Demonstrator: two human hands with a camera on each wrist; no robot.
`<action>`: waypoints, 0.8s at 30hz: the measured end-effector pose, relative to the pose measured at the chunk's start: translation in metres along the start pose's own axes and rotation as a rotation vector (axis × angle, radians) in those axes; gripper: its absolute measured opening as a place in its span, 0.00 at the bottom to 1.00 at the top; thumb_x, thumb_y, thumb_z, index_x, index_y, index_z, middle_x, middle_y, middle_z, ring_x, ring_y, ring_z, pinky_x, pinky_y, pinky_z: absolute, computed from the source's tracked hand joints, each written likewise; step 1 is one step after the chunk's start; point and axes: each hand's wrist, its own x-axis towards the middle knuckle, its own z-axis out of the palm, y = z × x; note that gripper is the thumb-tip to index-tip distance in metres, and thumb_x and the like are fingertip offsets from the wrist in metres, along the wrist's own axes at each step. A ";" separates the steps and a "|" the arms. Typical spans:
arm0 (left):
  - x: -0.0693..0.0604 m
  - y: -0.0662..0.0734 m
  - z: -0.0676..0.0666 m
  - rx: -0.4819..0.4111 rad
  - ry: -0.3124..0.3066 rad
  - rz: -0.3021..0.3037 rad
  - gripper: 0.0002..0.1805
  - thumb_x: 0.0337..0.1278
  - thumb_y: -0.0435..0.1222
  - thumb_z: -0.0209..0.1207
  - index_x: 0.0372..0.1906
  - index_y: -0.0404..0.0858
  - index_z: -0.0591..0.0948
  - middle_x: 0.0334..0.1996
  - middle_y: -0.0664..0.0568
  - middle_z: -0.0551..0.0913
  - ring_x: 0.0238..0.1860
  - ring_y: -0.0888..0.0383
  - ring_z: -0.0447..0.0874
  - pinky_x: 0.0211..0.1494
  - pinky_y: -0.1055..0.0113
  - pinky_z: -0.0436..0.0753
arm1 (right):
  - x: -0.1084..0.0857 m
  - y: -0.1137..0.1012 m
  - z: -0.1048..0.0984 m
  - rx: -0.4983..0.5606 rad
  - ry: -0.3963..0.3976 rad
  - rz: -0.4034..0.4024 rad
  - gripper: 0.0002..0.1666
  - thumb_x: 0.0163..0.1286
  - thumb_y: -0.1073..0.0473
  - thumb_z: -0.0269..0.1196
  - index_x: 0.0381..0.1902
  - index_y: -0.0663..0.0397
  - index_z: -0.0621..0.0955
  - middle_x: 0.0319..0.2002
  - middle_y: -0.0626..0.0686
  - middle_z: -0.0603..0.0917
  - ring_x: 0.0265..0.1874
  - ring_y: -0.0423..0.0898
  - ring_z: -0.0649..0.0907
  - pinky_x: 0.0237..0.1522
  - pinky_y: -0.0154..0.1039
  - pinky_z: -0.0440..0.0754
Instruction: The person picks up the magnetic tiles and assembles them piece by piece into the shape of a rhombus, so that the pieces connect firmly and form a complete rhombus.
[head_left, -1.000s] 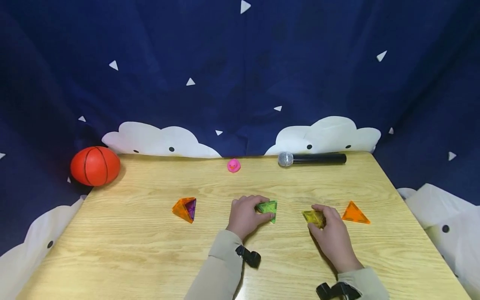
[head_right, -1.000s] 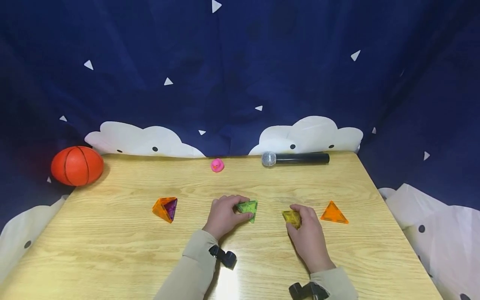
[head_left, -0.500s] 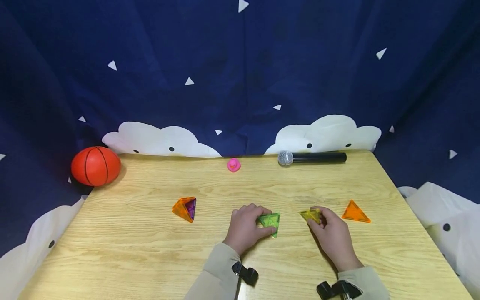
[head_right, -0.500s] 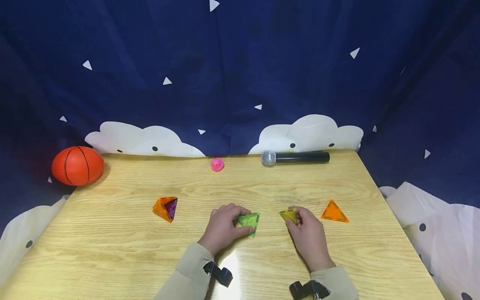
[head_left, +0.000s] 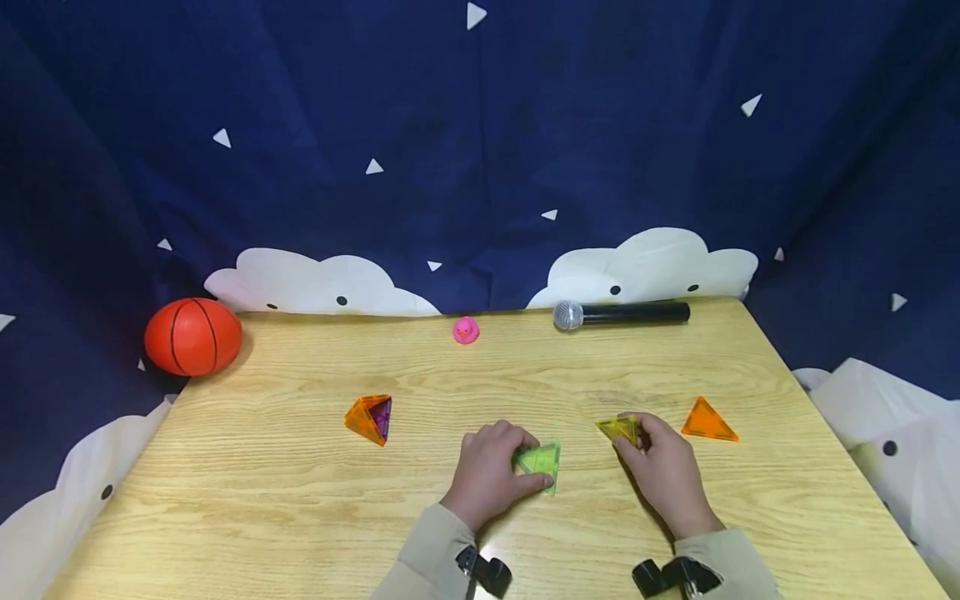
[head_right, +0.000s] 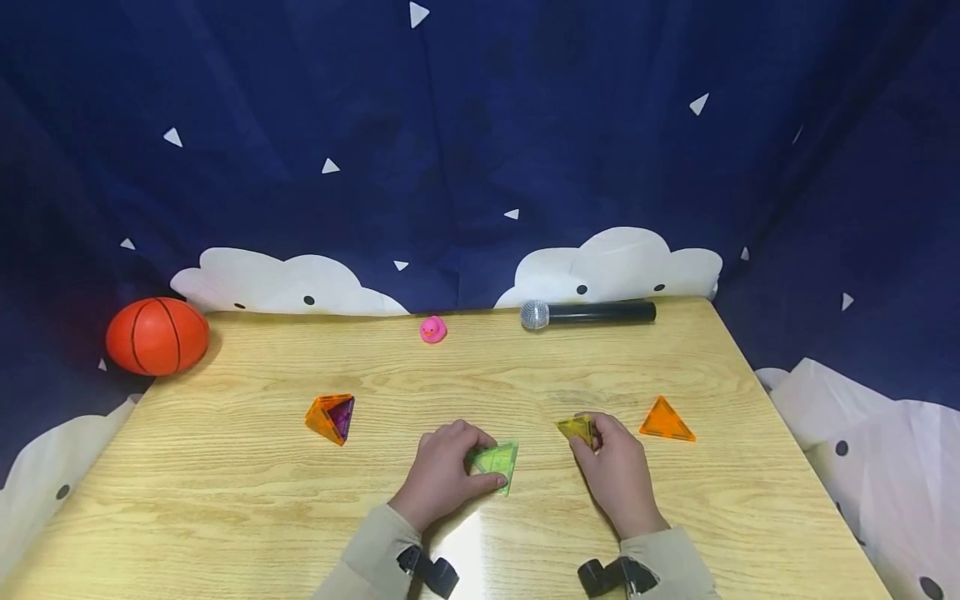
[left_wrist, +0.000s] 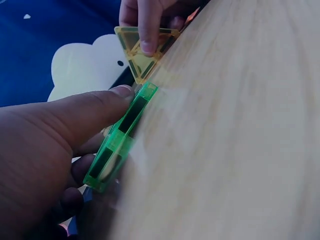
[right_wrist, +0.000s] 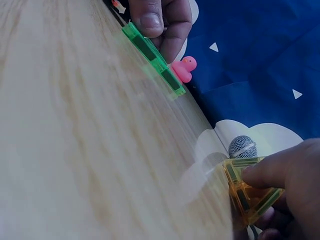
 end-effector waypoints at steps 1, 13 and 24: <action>-0.001 0.000 0.000 -0.001 -0.004 0.003 0.25 0.46 0.59 0.72 0.48 0.52 0.84 0.42 0.64 0.80 0.43 0.63 0.75 0.45 0.64 0.64 | 0.000 0.000 0.000 0.003 -0.001 0.002 0.13 0.67 0.60 0.68 0.47 0.58 0.82 0.27 0.50 0.74 0.24 0.45 0.70 0.24 0.35 0.67; -0.009 -0.005 -0.007 -0.028 -0.101 0.044 0.27 0.47 0.58 0.72 0.54 0.55 0.84 0.42 0.66 0.78 0.42 0.66 0.72 0.47 0.65 0.64 | -0.001 -0.003 0.000 0.018 -0.009 0.000 0.09 0.67 0.59 0.69 0.38 0.56 0.79 0.25 0.50 0.72 0.21 0.44 0.68 0.23 0.35 0.65; -0.012 0.000 -0.002 0.003 -0.056 0.086 0.25 0.47 0.58 0.71 0.53 0.58 0.84 0.38 0.67 0.78 0.39 0.67 0.71 0.44 0.66 0.62 | -0.001 -0.006 -0.004 -0.010 -0.060 0.044 0.12 0.66 0.57 0.69 0.36 0.57 0.77 0.25 0.50 0.73 0.23 0.45 0.70 0.27 0.37 0.67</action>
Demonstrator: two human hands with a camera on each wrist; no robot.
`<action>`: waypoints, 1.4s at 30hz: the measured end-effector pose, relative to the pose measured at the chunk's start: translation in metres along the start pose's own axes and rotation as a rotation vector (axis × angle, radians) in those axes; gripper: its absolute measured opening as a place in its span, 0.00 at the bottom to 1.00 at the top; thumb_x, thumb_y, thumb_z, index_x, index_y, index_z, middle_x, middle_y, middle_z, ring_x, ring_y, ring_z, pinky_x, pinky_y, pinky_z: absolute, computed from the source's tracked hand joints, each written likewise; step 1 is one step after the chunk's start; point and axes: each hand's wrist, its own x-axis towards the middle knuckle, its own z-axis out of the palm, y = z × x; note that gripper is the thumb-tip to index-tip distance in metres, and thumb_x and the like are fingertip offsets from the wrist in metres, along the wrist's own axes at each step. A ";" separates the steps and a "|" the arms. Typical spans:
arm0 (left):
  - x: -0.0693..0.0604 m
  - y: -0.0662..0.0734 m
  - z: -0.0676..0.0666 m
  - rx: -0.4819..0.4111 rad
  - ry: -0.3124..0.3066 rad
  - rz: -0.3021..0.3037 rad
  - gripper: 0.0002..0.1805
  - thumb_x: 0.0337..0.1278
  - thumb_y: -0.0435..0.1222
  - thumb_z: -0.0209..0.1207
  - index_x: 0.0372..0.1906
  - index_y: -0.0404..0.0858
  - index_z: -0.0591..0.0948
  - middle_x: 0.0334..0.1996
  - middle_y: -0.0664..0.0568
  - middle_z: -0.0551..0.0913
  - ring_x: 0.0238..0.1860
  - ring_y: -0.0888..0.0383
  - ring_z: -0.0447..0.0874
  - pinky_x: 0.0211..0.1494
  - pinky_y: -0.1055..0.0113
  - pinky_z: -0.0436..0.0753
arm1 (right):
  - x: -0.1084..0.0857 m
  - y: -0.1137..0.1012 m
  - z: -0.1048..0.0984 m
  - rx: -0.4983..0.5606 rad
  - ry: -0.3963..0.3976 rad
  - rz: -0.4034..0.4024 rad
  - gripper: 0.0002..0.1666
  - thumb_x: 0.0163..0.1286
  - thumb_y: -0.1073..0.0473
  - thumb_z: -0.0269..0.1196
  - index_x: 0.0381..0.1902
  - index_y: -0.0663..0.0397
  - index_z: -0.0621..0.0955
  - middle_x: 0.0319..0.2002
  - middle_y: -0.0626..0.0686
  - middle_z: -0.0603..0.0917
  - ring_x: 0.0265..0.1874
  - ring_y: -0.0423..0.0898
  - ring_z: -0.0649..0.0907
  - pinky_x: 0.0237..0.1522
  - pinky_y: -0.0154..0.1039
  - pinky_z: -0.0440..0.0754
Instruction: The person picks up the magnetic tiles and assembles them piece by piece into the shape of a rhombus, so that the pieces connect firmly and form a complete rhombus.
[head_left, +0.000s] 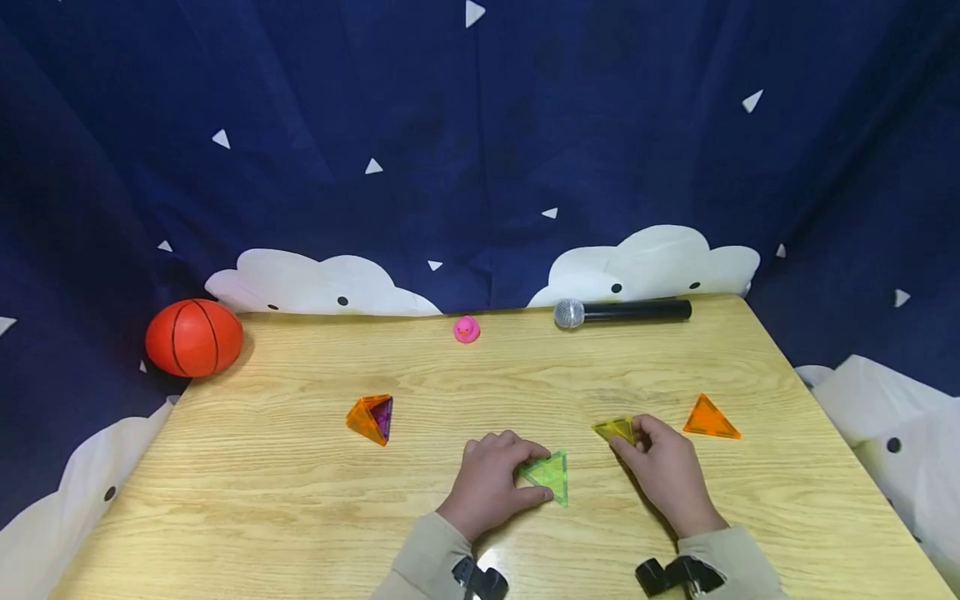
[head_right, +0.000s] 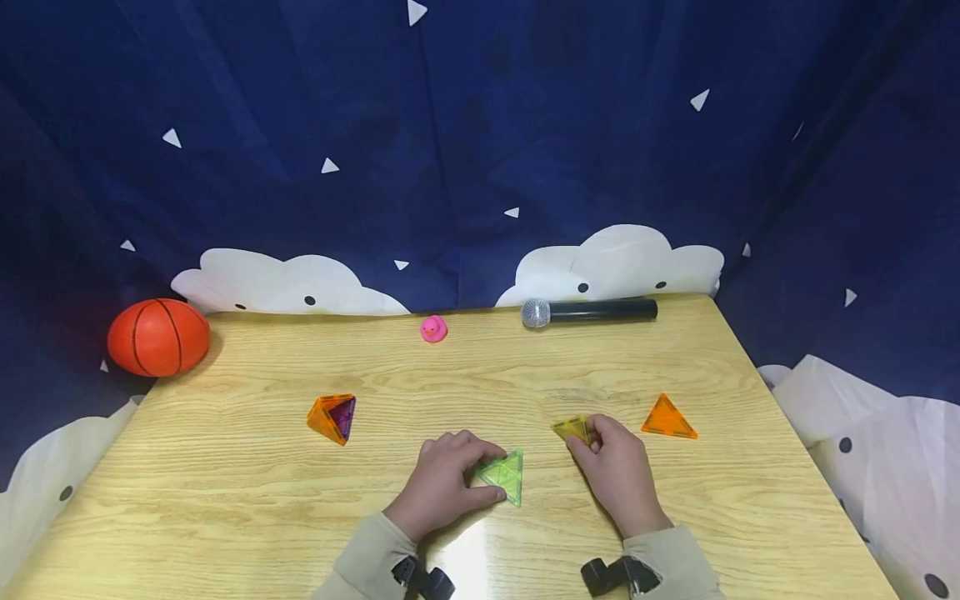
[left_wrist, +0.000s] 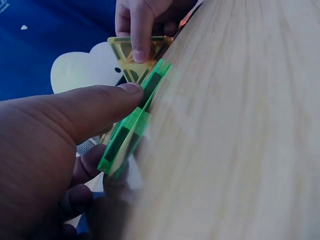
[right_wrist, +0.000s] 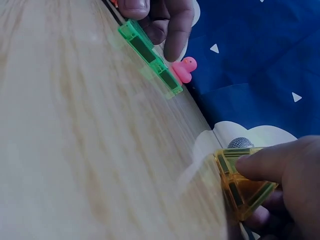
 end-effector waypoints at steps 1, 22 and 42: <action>0.000 0.001 0.000 0.004 0.007 0.006 0.25 0.48 0.58 0.70 0.54 0.58 0.84 0.38 0.66 0.78 0.38 0.66 0.71 0.44 0.66 0.62 | 0.000 0.000 0.000 -0.005 -0.004 0.002 0.12 0.66 0.57 0.70 0.36 0.57 0.78 0.25 0.50 0.74 0.24 0.45 0.70 0.27 0.37 0.67; 0.000 0.011 0.004 0.036 0.051 -0.022 0.23 0.47 0.57 0.72 0.48 0.55 0.84 0.28 0.70 0.73 0.32 0.68 0.66 0.41 0.67 0.61 | -0.002 -0.003 -0.004 -0.077 -0.048 0.029 0.16 0.65 0.46 0.70 0.26 0.49 0.80 0.17 0.45 0.71 0.19 0.44 0.70 0.23 0.36 0.64; 0.000 0.011 0.004 0.037 0.065 -0.023 0.22 0.46 0.56 0.73 0.47 0.55 0.83 0.27 0.70 0.72 0.31 0.69 0.64 0.41 0.67 0.61 | -0.008 -0.006 0.000 -0.065 -0.104 -0.026 0.16 0.67 0.50 0.68 0.25 0.48 0.77 0.15 0.43 0.67 0.17 0.41 0.66 0.22 0.34 0.61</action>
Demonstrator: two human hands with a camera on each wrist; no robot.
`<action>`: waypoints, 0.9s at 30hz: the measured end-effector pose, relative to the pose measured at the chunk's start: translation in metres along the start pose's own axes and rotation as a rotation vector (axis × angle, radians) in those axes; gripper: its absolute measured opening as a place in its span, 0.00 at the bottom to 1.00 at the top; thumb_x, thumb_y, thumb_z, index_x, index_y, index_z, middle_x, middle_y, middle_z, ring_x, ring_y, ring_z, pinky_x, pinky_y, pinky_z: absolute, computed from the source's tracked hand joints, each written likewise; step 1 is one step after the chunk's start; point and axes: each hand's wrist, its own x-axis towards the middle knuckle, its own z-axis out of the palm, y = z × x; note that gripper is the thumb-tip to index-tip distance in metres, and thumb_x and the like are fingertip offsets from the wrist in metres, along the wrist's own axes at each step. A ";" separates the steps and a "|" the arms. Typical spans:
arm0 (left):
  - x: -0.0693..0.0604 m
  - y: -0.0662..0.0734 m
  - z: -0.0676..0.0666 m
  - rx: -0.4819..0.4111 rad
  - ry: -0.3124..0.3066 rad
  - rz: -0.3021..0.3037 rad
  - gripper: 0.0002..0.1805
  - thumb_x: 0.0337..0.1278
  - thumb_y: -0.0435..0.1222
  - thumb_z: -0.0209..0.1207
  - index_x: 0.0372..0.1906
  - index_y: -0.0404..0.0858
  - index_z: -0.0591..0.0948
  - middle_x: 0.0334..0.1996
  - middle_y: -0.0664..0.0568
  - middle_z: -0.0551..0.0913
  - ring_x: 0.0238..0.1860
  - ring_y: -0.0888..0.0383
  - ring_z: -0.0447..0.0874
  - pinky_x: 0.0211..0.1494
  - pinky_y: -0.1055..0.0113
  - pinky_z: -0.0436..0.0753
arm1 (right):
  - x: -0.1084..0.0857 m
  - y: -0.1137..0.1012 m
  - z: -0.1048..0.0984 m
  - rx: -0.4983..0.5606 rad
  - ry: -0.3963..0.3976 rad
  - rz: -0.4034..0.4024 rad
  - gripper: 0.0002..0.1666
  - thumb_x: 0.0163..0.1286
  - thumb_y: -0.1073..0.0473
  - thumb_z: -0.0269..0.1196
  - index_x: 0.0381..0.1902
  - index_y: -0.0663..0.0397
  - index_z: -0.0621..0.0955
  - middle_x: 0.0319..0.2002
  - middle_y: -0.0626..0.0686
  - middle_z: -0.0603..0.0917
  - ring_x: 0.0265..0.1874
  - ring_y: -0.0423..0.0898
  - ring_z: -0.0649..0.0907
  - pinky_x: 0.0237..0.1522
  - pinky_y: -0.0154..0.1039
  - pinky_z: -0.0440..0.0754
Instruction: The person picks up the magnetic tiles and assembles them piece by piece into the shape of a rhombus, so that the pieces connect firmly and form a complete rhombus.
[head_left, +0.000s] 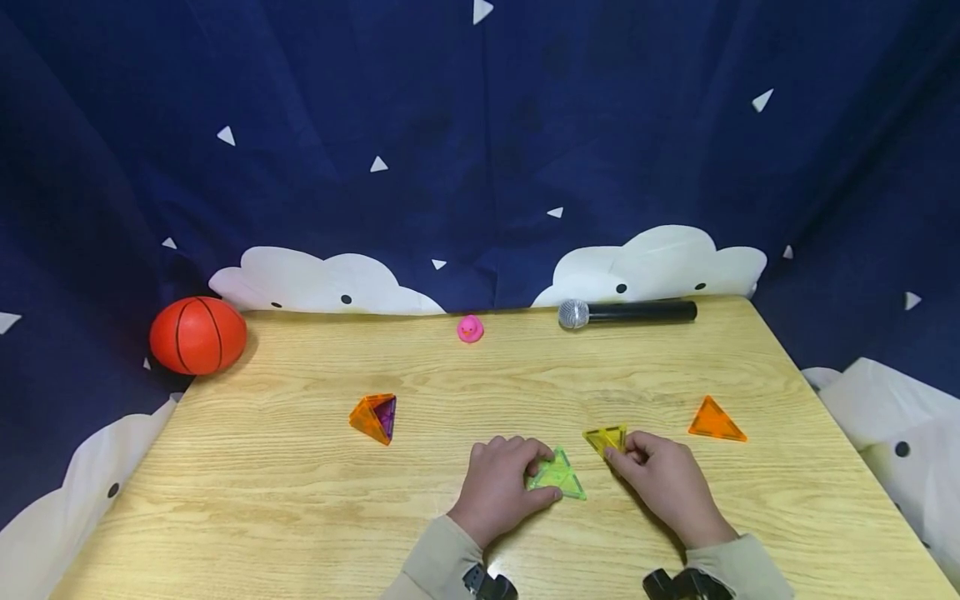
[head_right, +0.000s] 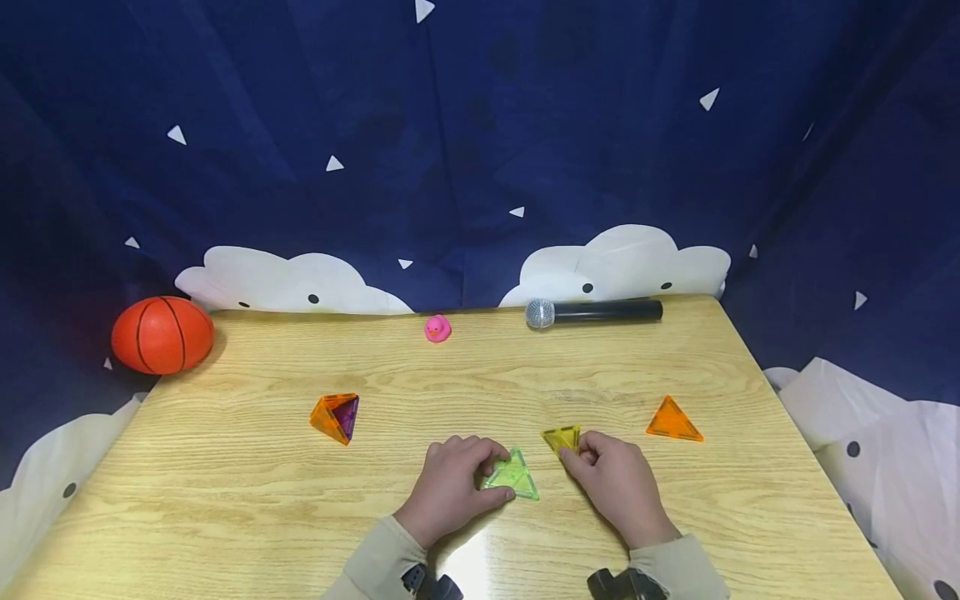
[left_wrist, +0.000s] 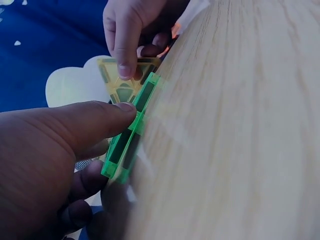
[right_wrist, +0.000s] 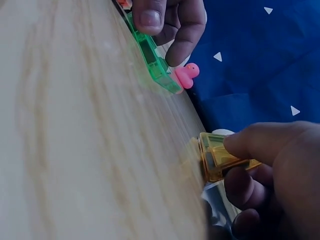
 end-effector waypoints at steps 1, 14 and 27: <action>0.000 0.000 0.000 -0.001 0.001 0.000 0.22 0.46 0.56 0.73 0.47 0.55 0.83 0.27 0.70 0.72 0.31 0.69 0.65 0.41 0.67 0.61 | 0.000 -0.001 0.000 0.004 -0.004 -0.003 0.15 0.67 0.51 0.68 0.24 0.47 0.76 0.15 0.43 0.66 0.17 0.41 0.66 0.22 0.34 0.61; 0.001 -0.001 0.002 -0.006 -0.023 -0.013 0.22 0.48 0.56 0.72 0.47 0.55 0.83 0.27 0.71 0.71 0.31 0.68 0.64 0.41 0.66 0.60 | -0.006 -0.010 0.005 0.032 -0.036 -0.042 0.15 0.66 0.54 0.69 0.24 0.46 0.76 0.15 0.41 0.69 0.17 0.38 0.68 0.23 0.32 0.64; 0.001 -0.001 0.002 0.000 -0.012 -0.003 0.22 0.48 0.56 0.72 0.47 0.55 0.83 0.27 0.71 0.71 0.32 0.68 0.65 0.41 0.66 0.61 | -0.010 -0.017 0.009 0.106 -0.087 -0.067 0.18 0.65 0.52 0.71 0.21 0.44 0.74 0.14 0.39 0.66 0.15 0.36 0.64 0.23 0.31 0.63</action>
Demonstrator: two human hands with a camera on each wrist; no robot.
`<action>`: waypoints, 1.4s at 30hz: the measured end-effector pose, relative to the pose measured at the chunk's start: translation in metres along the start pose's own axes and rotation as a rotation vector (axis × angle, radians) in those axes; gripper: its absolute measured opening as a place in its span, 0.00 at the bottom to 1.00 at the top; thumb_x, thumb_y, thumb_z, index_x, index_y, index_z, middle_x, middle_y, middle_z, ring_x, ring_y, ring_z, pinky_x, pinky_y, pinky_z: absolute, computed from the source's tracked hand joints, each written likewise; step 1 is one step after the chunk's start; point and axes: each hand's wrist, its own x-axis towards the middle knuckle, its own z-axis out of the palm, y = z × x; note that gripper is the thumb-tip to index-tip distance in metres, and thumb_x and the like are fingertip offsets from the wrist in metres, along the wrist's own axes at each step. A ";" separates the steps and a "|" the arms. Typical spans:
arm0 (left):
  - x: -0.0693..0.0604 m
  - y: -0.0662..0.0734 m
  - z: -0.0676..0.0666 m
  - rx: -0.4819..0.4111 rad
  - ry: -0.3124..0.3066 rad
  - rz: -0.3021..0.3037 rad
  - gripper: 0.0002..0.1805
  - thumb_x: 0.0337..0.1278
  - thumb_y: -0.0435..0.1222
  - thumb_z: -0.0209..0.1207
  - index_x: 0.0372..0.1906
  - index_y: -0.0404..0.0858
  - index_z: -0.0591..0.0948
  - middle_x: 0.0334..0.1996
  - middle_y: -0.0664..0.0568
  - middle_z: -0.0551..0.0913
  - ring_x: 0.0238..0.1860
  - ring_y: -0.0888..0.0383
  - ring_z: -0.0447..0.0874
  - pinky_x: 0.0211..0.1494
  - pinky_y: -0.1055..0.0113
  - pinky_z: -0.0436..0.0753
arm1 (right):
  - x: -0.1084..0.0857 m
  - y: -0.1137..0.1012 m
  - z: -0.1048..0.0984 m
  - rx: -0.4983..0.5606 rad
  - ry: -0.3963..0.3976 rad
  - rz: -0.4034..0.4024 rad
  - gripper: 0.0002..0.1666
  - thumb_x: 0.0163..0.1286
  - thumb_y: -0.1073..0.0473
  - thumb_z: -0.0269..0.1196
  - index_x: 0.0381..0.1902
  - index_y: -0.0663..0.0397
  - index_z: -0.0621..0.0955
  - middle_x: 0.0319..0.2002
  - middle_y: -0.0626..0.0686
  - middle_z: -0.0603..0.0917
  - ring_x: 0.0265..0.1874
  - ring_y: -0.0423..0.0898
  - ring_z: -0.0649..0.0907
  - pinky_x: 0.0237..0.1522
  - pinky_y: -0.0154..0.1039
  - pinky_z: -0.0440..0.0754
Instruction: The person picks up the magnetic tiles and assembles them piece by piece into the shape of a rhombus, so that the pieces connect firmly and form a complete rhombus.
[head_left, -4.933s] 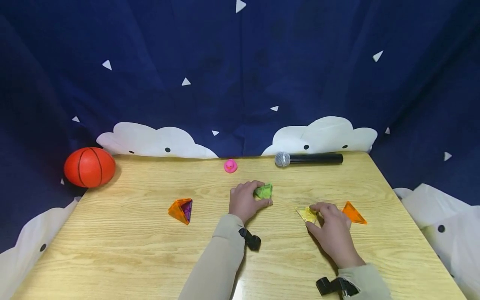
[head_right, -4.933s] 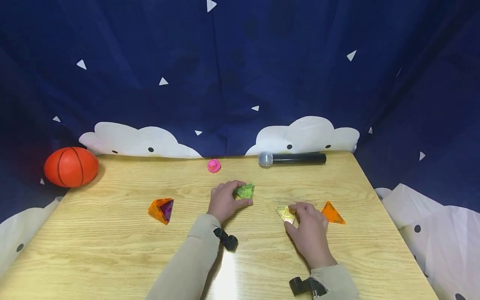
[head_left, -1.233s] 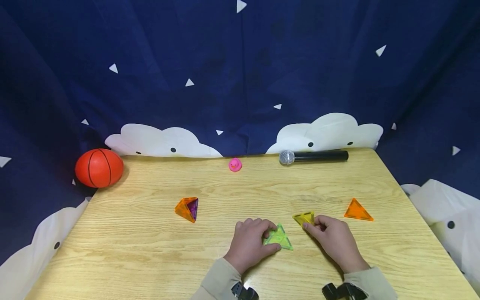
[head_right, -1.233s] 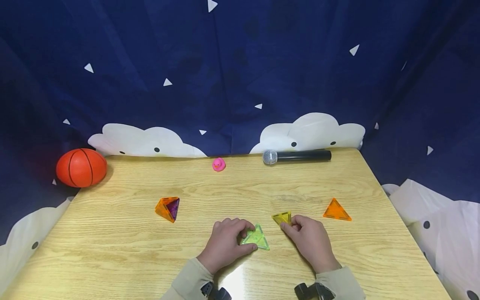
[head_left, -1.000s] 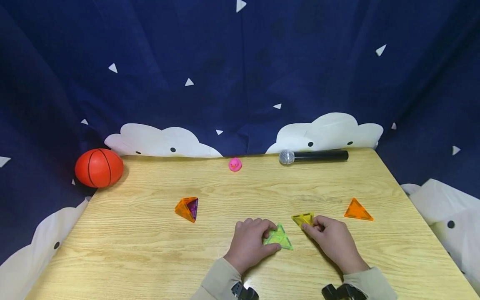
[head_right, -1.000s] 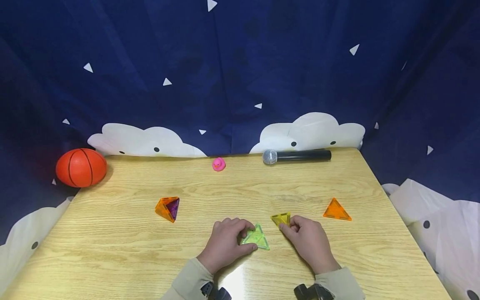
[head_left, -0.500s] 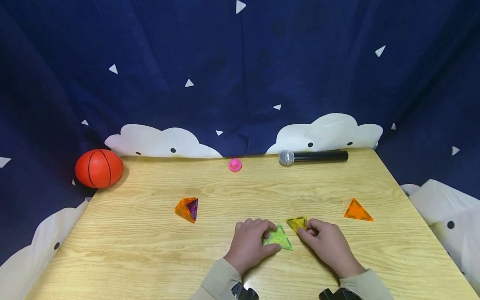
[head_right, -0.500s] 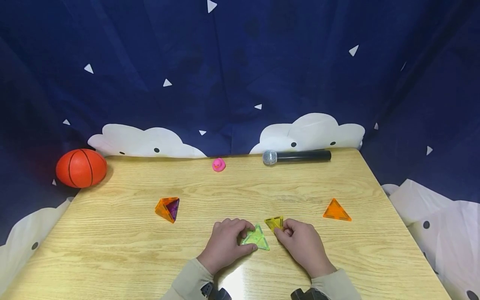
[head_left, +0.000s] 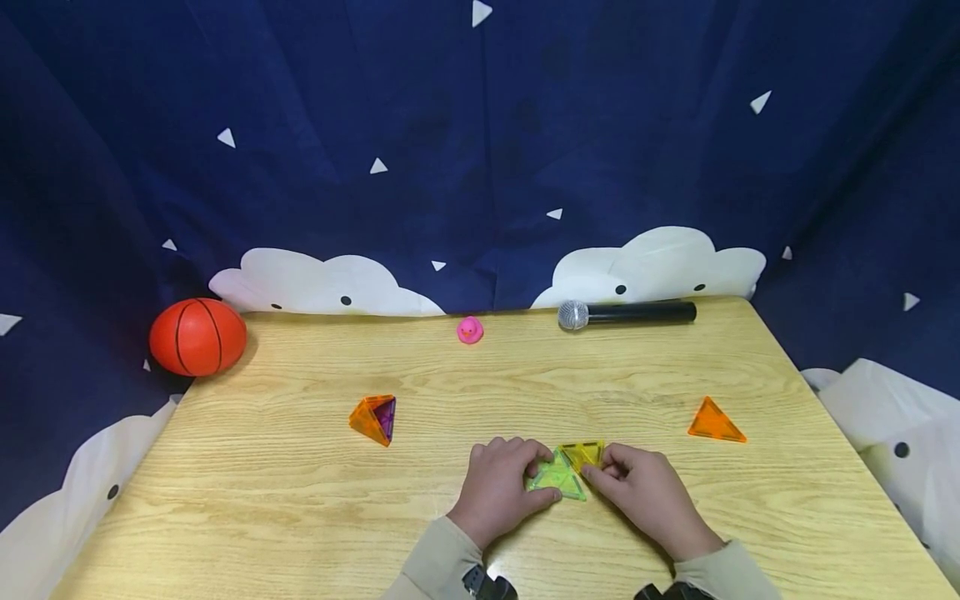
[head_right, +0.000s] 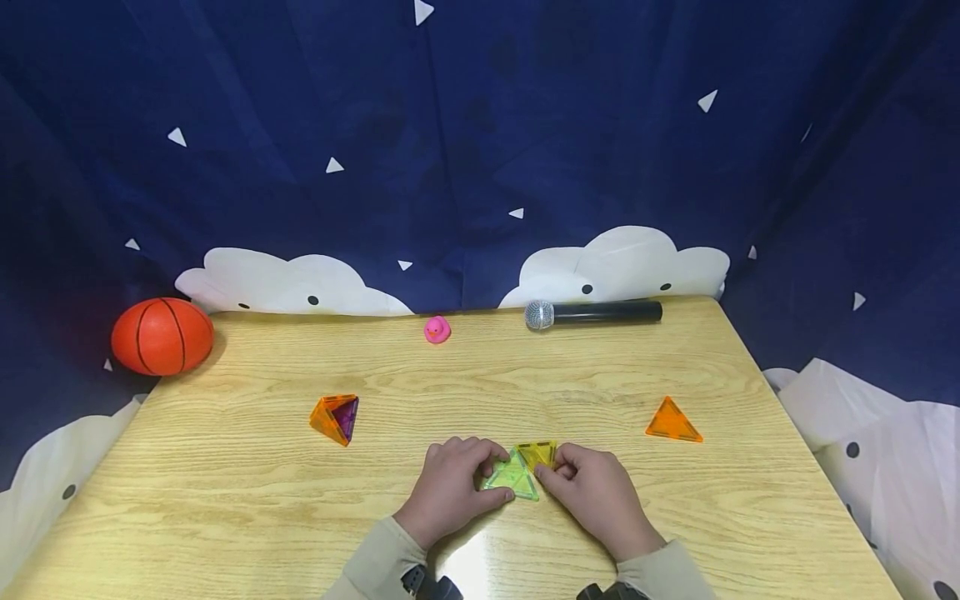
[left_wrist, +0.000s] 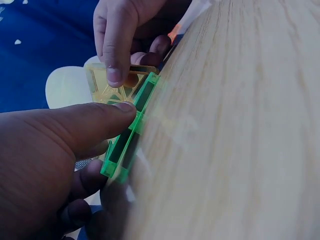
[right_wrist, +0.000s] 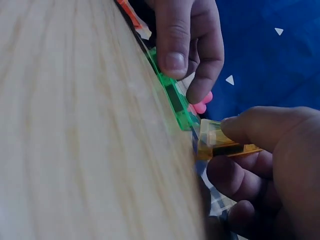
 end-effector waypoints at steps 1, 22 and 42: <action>0.000 0.000 0.000 -0.001 0.002 0.001 0.22 0.47 0.56 0.72 0.47 0.55 0.83 0.27 0.71 0.71 0.31 0.69 0.65 0.41 0.66 0.61 | 0.000 -0.001 0.000 0.002 -0.003 -0.004 0.18 0.65 0.51 0.71 0.21 0.44 0.74 0.14 0.39 0.67 0.15 0.35 0.64 0.23 0.31 0.63; 0.001 -0.001 -0.002 -0.021 0.002 0.014 0.23 0.45 0.54 0.74 0.48 0.54 0.83 0.28 0.70 0.74 0.31 0.69 0.66 0.41 0.66 0.61 | -0.001 0.003 0.008 0.053 -0.033 -0.092 0.14 0.56 0.54 0.77 0.33 0.43 0.81 0.24 0.37 0.77 0.20 0.35 0.71 0.25 0.32 0.71; 0.002 0.000 0.000 -0.108 0.023 0.094 0.12 0.56 0.49 0.69 0.44 0.54 0.85 0.34 0.70 0.81 0.37 0.70 0.76 0.42 0.68 0.63 | -0.001 0.004 0.010 0.037 0.005 -0.223 0.23 0.66 0.68 0.67 0.58 0.49 0.82 0.43 0.40 0.86 0.36 0.33 0.79 0.38 0.34 0.79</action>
